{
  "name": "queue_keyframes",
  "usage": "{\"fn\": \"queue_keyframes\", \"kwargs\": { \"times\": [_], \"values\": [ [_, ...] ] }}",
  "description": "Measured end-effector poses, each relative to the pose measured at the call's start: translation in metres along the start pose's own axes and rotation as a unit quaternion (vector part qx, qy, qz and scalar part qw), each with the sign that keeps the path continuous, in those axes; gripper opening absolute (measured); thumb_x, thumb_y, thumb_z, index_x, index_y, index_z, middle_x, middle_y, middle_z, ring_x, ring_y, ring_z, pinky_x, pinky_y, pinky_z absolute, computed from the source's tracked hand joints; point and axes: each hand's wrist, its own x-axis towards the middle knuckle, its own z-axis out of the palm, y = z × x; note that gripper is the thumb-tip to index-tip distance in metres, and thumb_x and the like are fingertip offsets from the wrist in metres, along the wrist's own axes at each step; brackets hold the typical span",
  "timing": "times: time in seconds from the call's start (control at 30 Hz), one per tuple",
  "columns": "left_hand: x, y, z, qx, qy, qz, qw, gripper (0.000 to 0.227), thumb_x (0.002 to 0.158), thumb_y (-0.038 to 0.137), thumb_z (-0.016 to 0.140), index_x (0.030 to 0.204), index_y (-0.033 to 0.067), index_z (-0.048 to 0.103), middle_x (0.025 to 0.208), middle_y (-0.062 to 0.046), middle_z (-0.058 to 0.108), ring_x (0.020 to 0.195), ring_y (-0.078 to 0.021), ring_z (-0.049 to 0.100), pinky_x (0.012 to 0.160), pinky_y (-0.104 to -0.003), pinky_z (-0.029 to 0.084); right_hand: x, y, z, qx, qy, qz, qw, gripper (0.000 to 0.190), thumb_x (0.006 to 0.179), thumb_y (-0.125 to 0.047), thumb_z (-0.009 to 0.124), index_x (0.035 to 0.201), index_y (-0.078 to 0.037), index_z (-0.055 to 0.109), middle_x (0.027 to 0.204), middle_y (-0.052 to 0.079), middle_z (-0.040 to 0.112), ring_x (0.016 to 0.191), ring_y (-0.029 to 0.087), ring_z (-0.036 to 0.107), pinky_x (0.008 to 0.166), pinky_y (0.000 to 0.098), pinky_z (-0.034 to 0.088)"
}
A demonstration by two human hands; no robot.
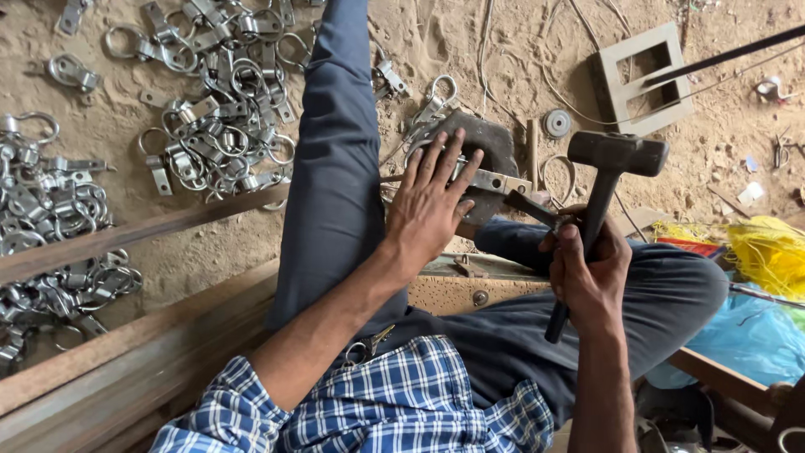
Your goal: The person sits on the ground and repeatedly hammers a metal shackle placed on a metal block. They hold the shackle with one hand and strike it with a hammer in the other hand, occasionally adjusting the shackle's position.
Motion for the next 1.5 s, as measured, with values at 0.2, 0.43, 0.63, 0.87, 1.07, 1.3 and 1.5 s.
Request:
{"fn": "queue_keyframes", "kwargs": {
  "times": [0.2,0.43,0.63,0.87,1.07,1.3,1.5],
  "values": [
    [0.002,0.002,0.000,0.019,0.005,0.002,1.000,0.070,0.103,0.046,0.052,0.163,0.0285,0.021,0.172,-0.007,0.003,0.159,-0.0297,0.010,0.130,-0.048,0.009,0.004,0.004,0.002,-0.032,-0.008,0.011,0.999,0.027,0.106,-0.026,0.062,0.114,-0.001,0.059,0.077,0.008,0.063,0.042,0.004,0.045,0.036,0.0203,0.033],
    [0.000,0.003,-0.003,0.000,0.021,0.003,1.000,0.068,0.102,0.043,0.054,0.163,0.0258,0.028,0.172,-0.009,0.007,0.159,-0.0303,0.011,0.130,-0.049,0.009,0.010,0.004,-0.003,-0.055,-0.030,0.012,0.998,0.027,0.104,-0.027,0.063,0.114,-0.002,0.058,0.076,0.006,0.062,0.043,0.004,0.046,0.037,0.0206,0.034],
    [0.006,0.005,-0.005,-0.019,0.043,0.030,0.998,0.072,0.097,0.039,0.065,0.159,0.0177,0.034,0.169,-0.014,0.015,0.157,-0.0340,0.016,0.128,-0.053,0.013,0.010,0.007,-0.005,-0.067,-0.051,0.011,0.996,0.033,0.102,-0.031,0.065,0.118,-0.003,0.059,0.078,0.004,0.062,0.047,0.002,0.047,0.040,0.0182,0.035],
    [0.033,0.021,0.021,-0.189,0.105,0.233,0.948,0.057,0.087,0.021,0.081,0.139,0.0076,0.061,0.147,-0.012,0.060,0.143,-0.0314,0.052,0.125,-0.052,0.035,0.012,0.007,-0.006,-0.081,-0.054,0.007,0.995,0.035,0.102,-0.032,0.066,0.119,-0.002,0.059,0.078,0.003,0.064,0.048,0.002,0.049,0.040,0.0184,0.036],
    [0.041,0.023,0.030,-0.262,0.119,0.212,0.934,0.035,0.088,0.015,0.076,0.123,0.0092,0.072,0.129,-0.010,0.073,0.131,-0.0304,0.064,0.124,-0.056,0.034,0.014,0.003,0.001,-0.086,-0.040,0.002,0.995,0.034,0.102,-0.030,0.065,0.121,-0.003,0.059,0.075,0.002,0.062,0.048,0.002,0.049,0.040,0.0192,0.036],
    [0.040,0.023,0.019,-0.295,0.115,0.170,0.933,0.039,0.086,0.016,0.078,0.123,0.0093,0.073,0.127,-0.010,0.073,0.135,-0.0314,0.058,0.124,-0.059,0.031,0.001,0.005,0.003,-0.121,0.051,-0.037,0.991,0.034,0.114,-0.035,0.043,0.113,-0.005,0.060,0.061,-0.001,0.046,0.044,0.005,0.042,0.038,0.0225,0.032],
    [0.040,0.024,0.027,-0.271,0.124,0.174,0.939,0.039,0.082,0.018,0.081,0.120,0.0105,0.074,0.125,-0.004,0.074,0.138,-0.0314,0.057,0.125,-0.059,0.029,-0.034,-0.002,-0.012,-0.333,0.090,-0.134,0.929,0.033,0.117,-0.030,0.043,0.102,-0.003,0.056,0.063,0.006,0.055,0.050,0.016,0.055,0.049,0.0351,0.040]
  ]
}}
